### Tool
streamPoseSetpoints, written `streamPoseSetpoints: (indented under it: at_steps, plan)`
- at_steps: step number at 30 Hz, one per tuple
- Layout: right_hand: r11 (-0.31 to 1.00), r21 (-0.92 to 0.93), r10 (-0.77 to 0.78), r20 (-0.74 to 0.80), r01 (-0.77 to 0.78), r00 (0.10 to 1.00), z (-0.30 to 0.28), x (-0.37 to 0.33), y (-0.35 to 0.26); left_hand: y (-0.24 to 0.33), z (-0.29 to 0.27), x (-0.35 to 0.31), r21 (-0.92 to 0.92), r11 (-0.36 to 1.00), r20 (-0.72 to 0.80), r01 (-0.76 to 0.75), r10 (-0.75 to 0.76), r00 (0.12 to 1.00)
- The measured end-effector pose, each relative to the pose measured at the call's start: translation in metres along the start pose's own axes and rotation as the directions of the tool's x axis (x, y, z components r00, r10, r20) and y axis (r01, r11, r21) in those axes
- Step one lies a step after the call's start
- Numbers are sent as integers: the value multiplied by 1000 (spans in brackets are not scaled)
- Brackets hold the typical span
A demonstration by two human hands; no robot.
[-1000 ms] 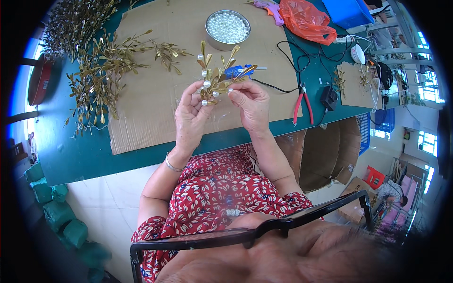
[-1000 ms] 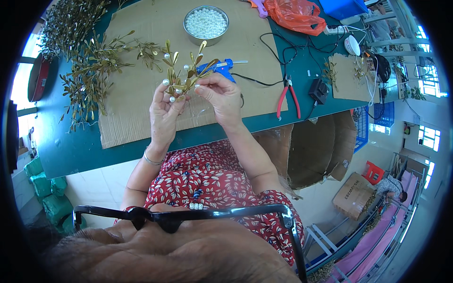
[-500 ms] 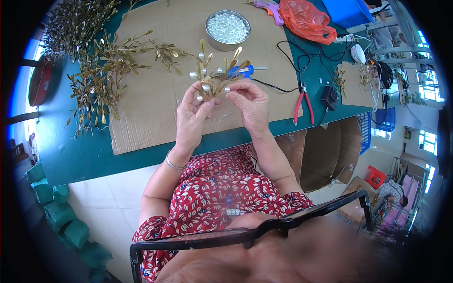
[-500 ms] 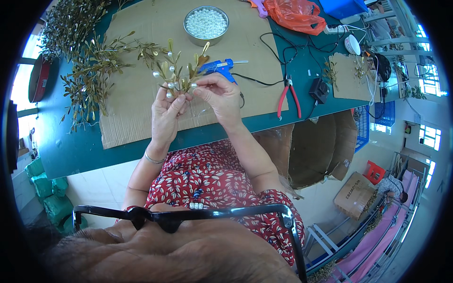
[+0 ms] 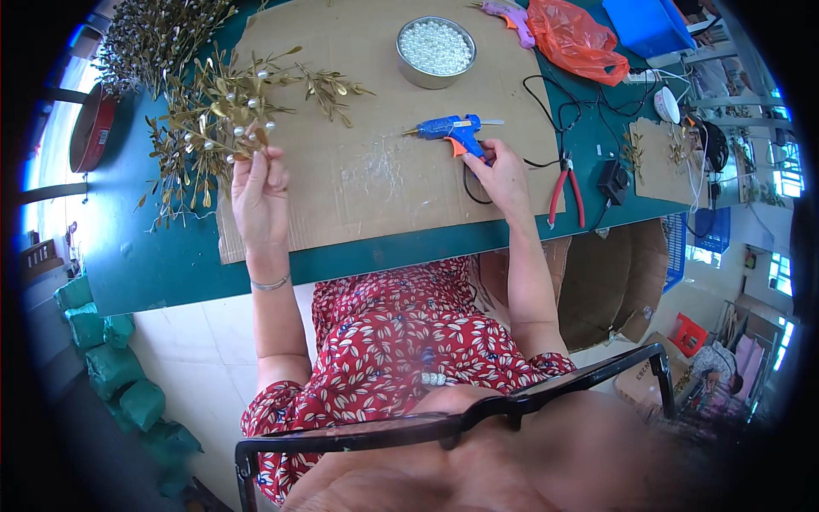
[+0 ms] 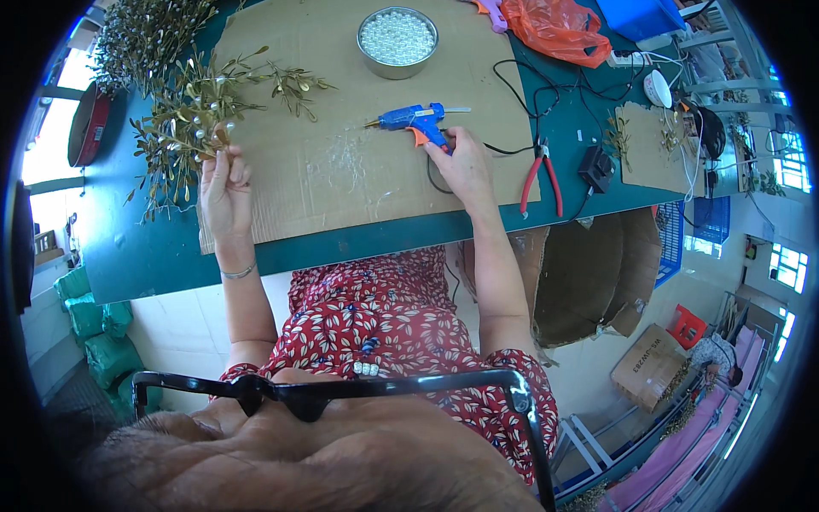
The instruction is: The person decorates artificial leafy branches by applying adhesive with a hot glue gun and attaching pearl beads to the branches by hand.
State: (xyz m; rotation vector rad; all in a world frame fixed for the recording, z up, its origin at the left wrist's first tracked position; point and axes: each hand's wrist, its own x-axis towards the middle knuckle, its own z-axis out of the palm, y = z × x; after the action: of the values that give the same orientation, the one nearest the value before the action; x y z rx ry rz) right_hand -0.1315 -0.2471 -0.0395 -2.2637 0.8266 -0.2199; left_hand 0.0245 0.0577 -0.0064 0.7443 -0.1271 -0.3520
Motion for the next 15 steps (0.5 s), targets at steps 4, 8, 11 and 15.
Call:
streamPoseSetpoints:
  at_steps: [4, 8, 11, 15]
  plan:
    - [1000, -4, 26, 63, -26, 998, -5, 7, -9, 3, -6, -5, 10, 1000, -24, -4, 4, 1000]
    - [814, 550, 86, 201, -185, 976, -8, 4, 9, -18, 9, -16, 46, 993, -16, 111, -110, 994]
    - [458, 851, 21, 278, -256, 960, -21, -9, 2, -40, 17, -23, 50, 967, 6, 251, -252, 968]
    - [187, 925, -61, 347, -331, 936, -42, -29, -19, -54, 37, -31, 67, 937, 55, 342, -346, 937]
